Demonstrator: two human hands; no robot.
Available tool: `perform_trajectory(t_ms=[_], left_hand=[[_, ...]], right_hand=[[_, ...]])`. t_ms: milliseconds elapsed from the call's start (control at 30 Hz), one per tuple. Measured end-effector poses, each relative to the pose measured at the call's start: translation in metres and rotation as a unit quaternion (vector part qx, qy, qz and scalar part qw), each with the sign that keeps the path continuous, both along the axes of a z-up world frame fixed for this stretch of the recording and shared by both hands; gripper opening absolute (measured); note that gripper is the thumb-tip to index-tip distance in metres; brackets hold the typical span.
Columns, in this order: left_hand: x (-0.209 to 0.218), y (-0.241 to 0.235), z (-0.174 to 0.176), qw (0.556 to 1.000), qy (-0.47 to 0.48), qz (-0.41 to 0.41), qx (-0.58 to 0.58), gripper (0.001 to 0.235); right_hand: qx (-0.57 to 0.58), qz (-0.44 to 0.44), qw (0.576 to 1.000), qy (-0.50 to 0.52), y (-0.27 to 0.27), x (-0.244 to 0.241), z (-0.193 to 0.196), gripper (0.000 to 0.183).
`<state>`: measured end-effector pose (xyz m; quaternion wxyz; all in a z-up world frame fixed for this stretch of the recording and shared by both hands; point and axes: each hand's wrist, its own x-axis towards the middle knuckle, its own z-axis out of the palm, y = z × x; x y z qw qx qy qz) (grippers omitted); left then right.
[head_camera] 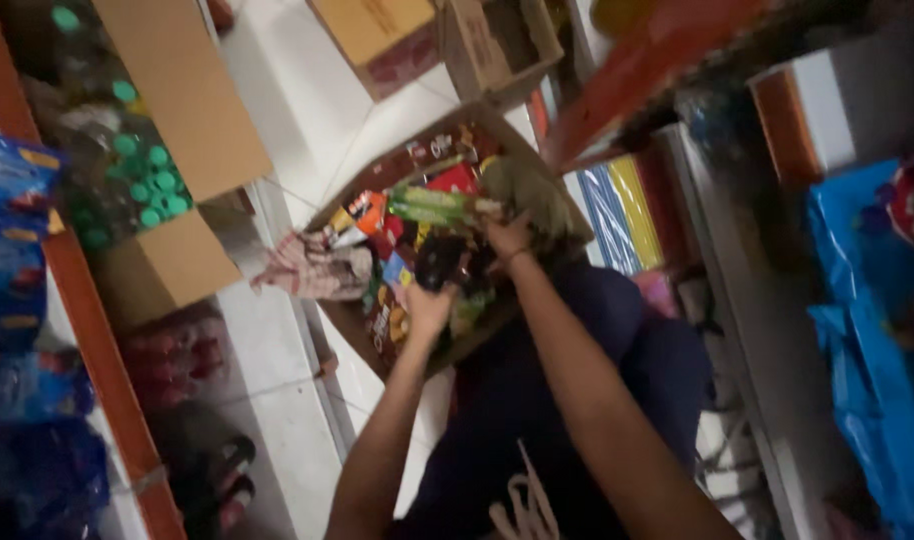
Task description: The person scans snack packages from a box using a handheld scanner, places some on a shelf, and then wipes the shelf edges with a cloth after applying a liquid from a spray bottle.
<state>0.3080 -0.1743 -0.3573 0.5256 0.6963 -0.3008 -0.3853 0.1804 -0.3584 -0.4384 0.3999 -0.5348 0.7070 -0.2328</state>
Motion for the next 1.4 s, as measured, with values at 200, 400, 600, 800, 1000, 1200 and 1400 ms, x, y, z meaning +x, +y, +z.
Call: perform_trajectory(t_ms=[200, 400, 600, 800, 1000, 1200, 1400], left_hand=[[-0.010, 0.001, 0.005, 0.998, 0.061, 0.029, -0.007, 0.035], [-0.005, -0.007, 0.009, 0.993, 0.100, 0.038, 0.047, 0.026], [0.009, -0.018, 0.057, 0.939, 0.329, 0.076, 0.058, 0.027], [0.023, -0.025, 0.140, 0.910, 0.410, 0.061, -0.005, 0.036], [0.015, -0.024, 0.184, 0.859, 0.501, -0.103, 0.018, 0.046], [-0.026, -0.012, 0.208, 0.810, 0.561, -0.172, -0.008, 0.065], [-0.086, 0.016, 0.252, 0.799, 0.576, -0.169, -0.031, 0.066]], right_hand=[[0.034, 0.005, 0.999, 0.000, -0.012, 0.013, -0.008, 0.092], [0.187, -0.177, 0.930, -0.262, -0.001, 0.002, 0.013, 0.067], [0.190, -0.051, 0.939, -0.281, 0.009, -0.001, 0.083, 0.036], [-0.037, 0.069, 0.983, -0.164, 0.051, -0.039, 0.200, 0.037], [-0.263, 0.205, 0.930, -0.154, 0.122, -0.102, 0.297, 0.034], [-0.393, 0.382, 0.833, -0.075, 0.170, -0.172, 0.340, 0.027], [-0.481, 0.409, 0.774, 0.043, 0.225, -0.226, 0.365, 0.037]])
